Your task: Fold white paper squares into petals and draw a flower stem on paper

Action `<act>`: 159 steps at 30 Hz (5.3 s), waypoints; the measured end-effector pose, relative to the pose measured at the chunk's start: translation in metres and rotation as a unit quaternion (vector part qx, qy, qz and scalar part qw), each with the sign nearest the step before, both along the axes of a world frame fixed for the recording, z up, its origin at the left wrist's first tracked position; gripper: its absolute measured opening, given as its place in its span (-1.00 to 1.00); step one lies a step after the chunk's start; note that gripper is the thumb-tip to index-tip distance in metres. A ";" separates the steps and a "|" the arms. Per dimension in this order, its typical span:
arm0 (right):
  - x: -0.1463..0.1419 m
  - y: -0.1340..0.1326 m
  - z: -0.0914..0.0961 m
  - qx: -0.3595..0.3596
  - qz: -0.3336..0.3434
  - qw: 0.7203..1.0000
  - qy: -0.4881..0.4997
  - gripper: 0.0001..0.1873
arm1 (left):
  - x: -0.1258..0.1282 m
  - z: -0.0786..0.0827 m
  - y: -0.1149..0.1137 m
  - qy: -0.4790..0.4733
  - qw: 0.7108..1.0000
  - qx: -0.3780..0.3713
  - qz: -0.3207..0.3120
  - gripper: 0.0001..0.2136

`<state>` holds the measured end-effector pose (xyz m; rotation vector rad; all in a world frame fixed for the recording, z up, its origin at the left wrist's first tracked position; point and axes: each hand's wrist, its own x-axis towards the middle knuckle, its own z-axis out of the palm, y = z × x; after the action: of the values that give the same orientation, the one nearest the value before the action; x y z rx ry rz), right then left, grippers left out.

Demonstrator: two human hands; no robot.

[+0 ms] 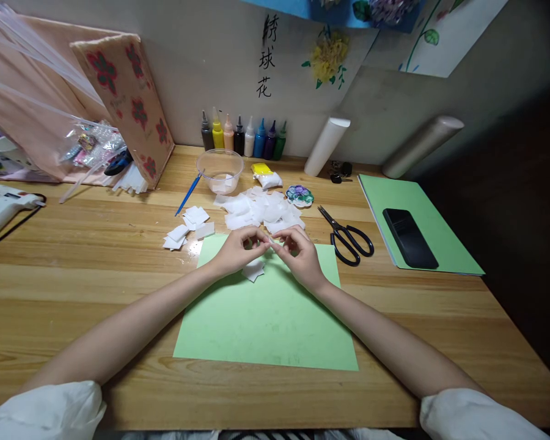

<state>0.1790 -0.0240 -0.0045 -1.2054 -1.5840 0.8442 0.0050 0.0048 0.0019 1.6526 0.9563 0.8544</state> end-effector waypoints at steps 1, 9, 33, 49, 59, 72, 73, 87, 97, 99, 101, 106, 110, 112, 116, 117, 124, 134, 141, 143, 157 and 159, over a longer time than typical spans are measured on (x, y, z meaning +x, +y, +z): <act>0.000 0.000 0.000 -0.004 0.000 1.000 -0.004 -0.85 | 0.000 0.001 0.000 0.003 1.000 0.005 -0.002 -0.81; 0.001 0.002 -0.002 -0.022 -0.001 1.000 -0.006 -0.83 | 0.001 0.001 0.000 0.012 0.999 0.047 -0.024 -0.84; 0.006 0.014 -0.014 -0.107 -0.143 0.969 0.169 -0.75 | -0.003 -0.008 0.006 0.055 0.975 0.047 0.208 -0.90; -0.005 -0.005 0.000 0.117 0.183 0.943 -0.251 -0.96 | -0.005 -0.019 0.009 0.025 0.955 0.049 0.293 -0.83; -0.003 -0.004 0.000 0.102 0.160 0.962 -0.195 -0.90 | -0.002 -0.013 0.005 0.010 0.970 0.036 0.238 -0.81; -0.001 -0.005 0.000 0.098 0.251 0.938 -0.218 -0.90 | -0.002 -0.012 0.005 0.013 0.972 0.038 0.233 -0.80; -0.001 -0.005 -0.001 0.098 0.256 0.937 -0.218 -0.91 | -0.002 -0.012 0.005 0.013 0.972 0.038 0.233 -0.80; -0.001 0.000 0.001 0.050 0.122 0.982 -0.138 -0.92 | -0.004 -0.007 0.004 -0.022 0.992 0.024 0.118 -0.71; 0.002 0.007 -0.005 -0.089 0.078 0.993 0.026 -0.80 | 0.001 0.000 -0.002 0.142 0.980 0.126 0.051 -0.75; 0.002 0.007 -0.005 -0.089 0.089 0.992 0.019 -0.79 | 0.001 -0.001 -0.001 0.127 0.984 0.109 0.054 -0.75; 0.002 0.007 -0.005 -0.089 0.087 0.992 0.030 -0.79 | 0.000 -0.001 0.001 0.118 0.987 0.093 0.051 -0.76; 0.004 0.010 -0.007 -0.110 0.054 0.989 0.087 -0.79 | 0.001 -0.003 0.001 0.137 0.987 0.084 0.020 -0.72; 0.004 0.010 -0.006 -0.124 0.063 0.986 0.093 -0.78 | 0.000 -0.005 0.000 0.146 0.985 0.086 0.002 -0.69; 0.004 0.010 -0.005 -0.126 0.072 0.985 0.090 -0.78 | 0.000 -0.005 0.000 0.137 0.987 0.081 -0.001 -0.69; 0.003 0.008 -0.005 -0.122 0.062 0.987 0.086 -0.79 | 0.000 -0.004 0.001 0.138 0.988 0.077 -0.001 -0.66; 0.003 0.008 -0.005 -0.124 0.059 0.987 0.089 -0.79 | 0.000 -0.005 0.001 0.140 0.987 0.080 0.001 -0.66; 0.003 0.008 -0.005 -0.138 0.047 0.984 0.098 -0.76 | 0.002 -0.006 -0.006 0.105 0.955 0.250 0.122 -0.82; 0.003 0.006 -0.003 -0.140 0.101 0.981 0.092 -0.69 | 0.003 -0.001 -0.011 0.136 0.951 0.255 0.112 -0.89; 0.003 0.004 -0.006 -0.112 0.113 0.986 0.052 -0.65 | 0.002 -0.004 -0.009 0.102 0.960 0.231 0.119 -0.88; 0.003 0.003 -0.005 -0.107 0.115 0.986 0.049 -0.67 | 0.002 -0.003 -0.009 0.095 0.961 0.231 0.117 -0.88; 0.002 0.002 -0.002 -0.087 0.107 0.990 0.015 -0.73 | 0.002 -0.001 -0.009 0.099 0.962 0.226 0.116 -0.84; 0.002 0.002 -0.001 -0.090 0.107 0.990 0.016 -0.75 | 0.002 -0.001 -0.010 0.099 0.962 0.228 0.117 -0.84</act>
<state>0.1807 -0.0220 -0.0056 -1.1537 -1.6586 1.1596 0.0074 -0.0048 0.0008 2.0753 1.1717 1.1486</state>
